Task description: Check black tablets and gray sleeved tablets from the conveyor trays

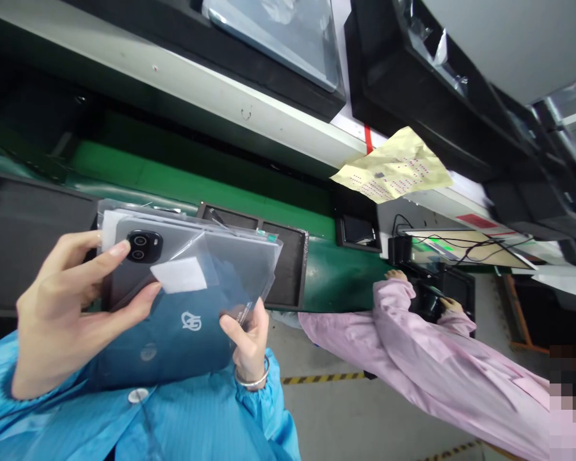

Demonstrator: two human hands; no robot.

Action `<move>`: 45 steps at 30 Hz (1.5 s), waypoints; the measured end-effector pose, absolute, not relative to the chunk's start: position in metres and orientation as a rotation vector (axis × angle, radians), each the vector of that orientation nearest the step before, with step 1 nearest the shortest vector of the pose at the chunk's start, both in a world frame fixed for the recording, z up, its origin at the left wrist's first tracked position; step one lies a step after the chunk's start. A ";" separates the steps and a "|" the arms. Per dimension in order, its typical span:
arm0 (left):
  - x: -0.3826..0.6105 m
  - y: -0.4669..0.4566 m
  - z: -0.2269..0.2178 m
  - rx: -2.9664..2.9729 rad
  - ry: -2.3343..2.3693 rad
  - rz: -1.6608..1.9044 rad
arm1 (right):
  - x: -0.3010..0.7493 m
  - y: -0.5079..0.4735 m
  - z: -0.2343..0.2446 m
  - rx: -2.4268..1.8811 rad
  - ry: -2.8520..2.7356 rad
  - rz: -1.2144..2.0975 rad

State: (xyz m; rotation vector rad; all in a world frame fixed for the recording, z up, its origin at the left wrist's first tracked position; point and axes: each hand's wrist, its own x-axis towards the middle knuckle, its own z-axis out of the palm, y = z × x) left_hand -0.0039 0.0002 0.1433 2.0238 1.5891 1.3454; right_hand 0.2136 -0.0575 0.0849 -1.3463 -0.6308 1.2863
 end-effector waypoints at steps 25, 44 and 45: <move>-0.001 0.000 0.148 1.896 1.512 1.347 | 0.212 -0.054 0.085 -1.345 -0.512 1.312; 0.003 0.001 0.156 1.642 1.482 1.425 | 0.211 -0.055 0.089 -1.336 -0.493 1.307; 0.005 0.002 0.158 1.629 1.450 1.443 | 0.211 -0.054 0.089 -1.344 -0.496 1.306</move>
